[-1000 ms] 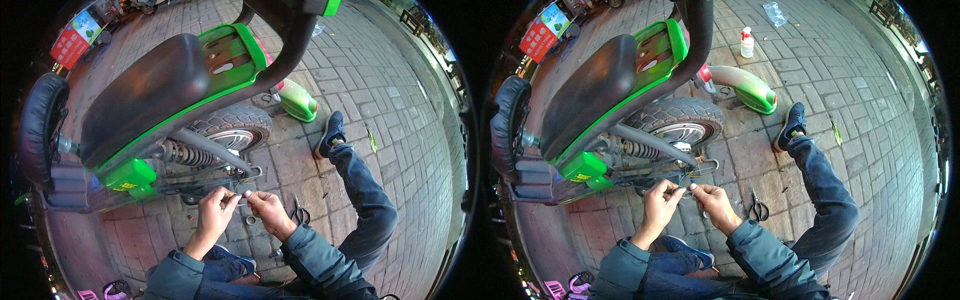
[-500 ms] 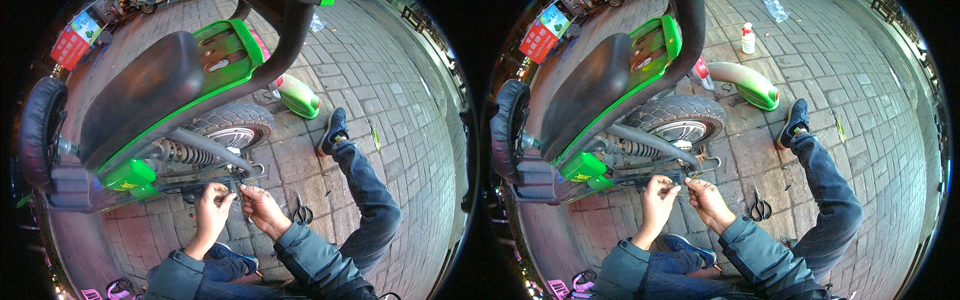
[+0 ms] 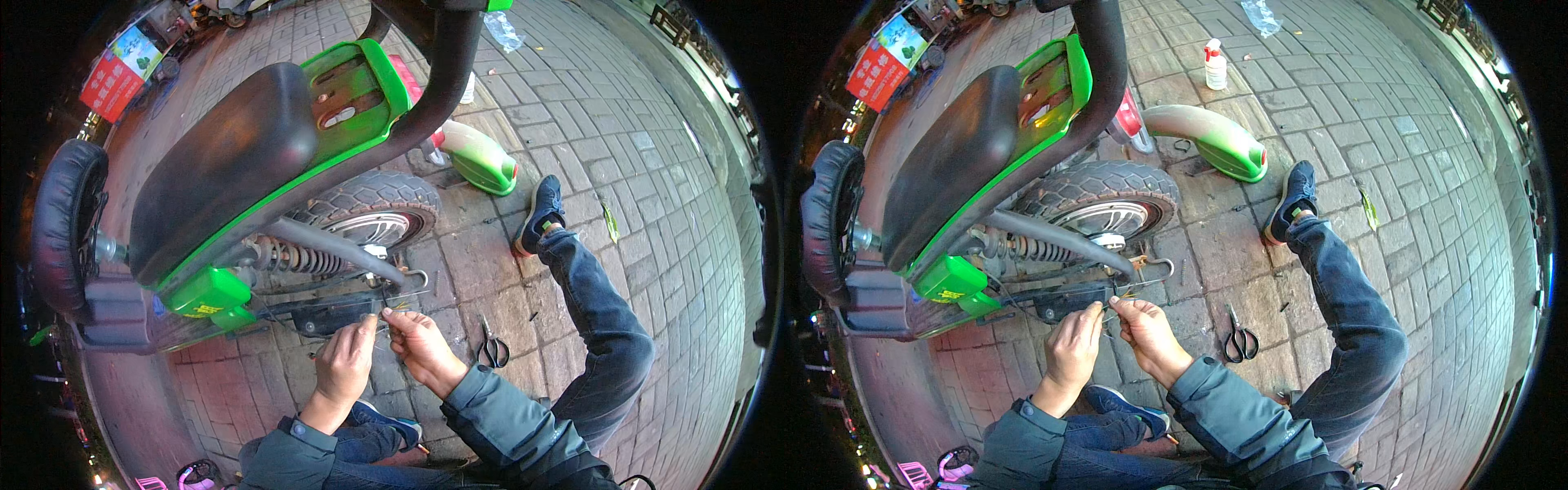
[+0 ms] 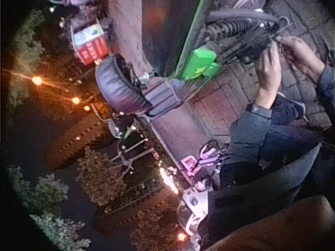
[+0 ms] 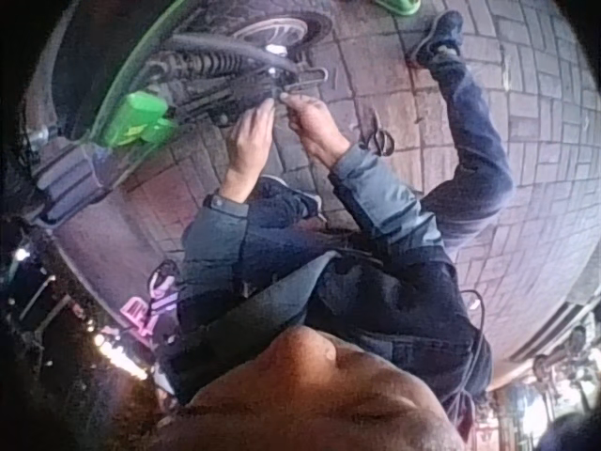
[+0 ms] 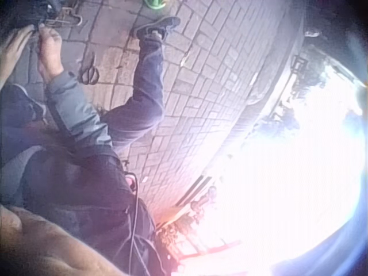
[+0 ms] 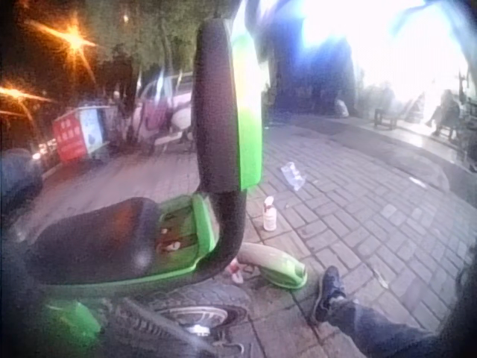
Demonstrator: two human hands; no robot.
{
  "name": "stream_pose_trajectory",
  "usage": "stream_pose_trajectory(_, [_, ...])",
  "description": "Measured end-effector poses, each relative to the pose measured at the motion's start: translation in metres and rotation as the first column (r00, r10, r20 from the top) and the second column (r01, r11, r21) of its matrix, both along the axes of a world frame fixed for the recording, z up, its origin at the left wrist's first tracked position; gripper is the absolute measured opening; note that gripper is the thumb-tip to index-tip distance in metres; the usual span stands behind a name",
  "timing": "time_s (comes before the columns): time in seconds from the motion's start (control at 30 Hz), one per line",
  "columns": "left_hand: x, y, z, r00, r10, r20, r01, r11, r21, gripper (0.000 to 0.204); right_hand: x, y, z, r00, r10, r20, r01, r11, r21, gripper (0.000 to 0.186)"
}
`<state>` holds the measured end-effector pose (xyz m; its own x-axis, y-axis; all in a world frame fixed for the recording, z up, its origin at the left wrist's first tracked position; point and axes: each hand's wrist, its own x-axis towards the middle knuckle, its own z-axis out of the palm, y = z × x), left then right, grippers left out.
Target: The person sits on the ground beside a green electric scooter and uses scissors to strip the insulation from wires near the rear wheel. They then twist the exposed wire ends together and wrap the connection with electrical tape.
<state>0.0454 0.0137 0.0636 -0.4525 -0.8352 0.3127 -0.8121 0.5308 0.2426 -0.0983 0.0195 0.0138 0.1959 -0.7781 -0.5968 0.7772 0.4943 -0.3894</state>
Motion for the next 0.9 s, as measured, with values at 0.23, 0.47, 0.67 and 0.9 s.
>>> stream_pose_trajectory(0.23, [0.004,-0.012,-0.008,0.911,0.32,-0.26,-0.102,0.786,0.61,0.013,0.002,0.004,-0.004,0.99,0.041,-0.137,-0.048,0.998,-0.046,0.021])
stream_pose_trajectory(0.47, [0.013,-0.017,-0.011,0.836,0.476,-0.275,0.02,0.473,0.881,0.014,0.004,0.008,-0.007,0.977,0.069,-0.2,-0.081,0.995,-0.051,0.021])
stream_pose_trajectory(0.67, [0.007,-0.006,0.002,0.916,0.288,-0.279,-0.023,0.732,0.681,0.019,0.001,0.005,-0.006,0.993,0.064,-0.1,-0.067,0.997,-0.029,0.022])
stream_pose_trajectory(0.9, [0.006,-0.004,-0.001,0.94,0.108,-0.324,0.038,0.91,0.413,0.019,0.002,0.004,-0.007,0.997,0.063,-0.048,-0.065,0.997,-0.03,0.022])
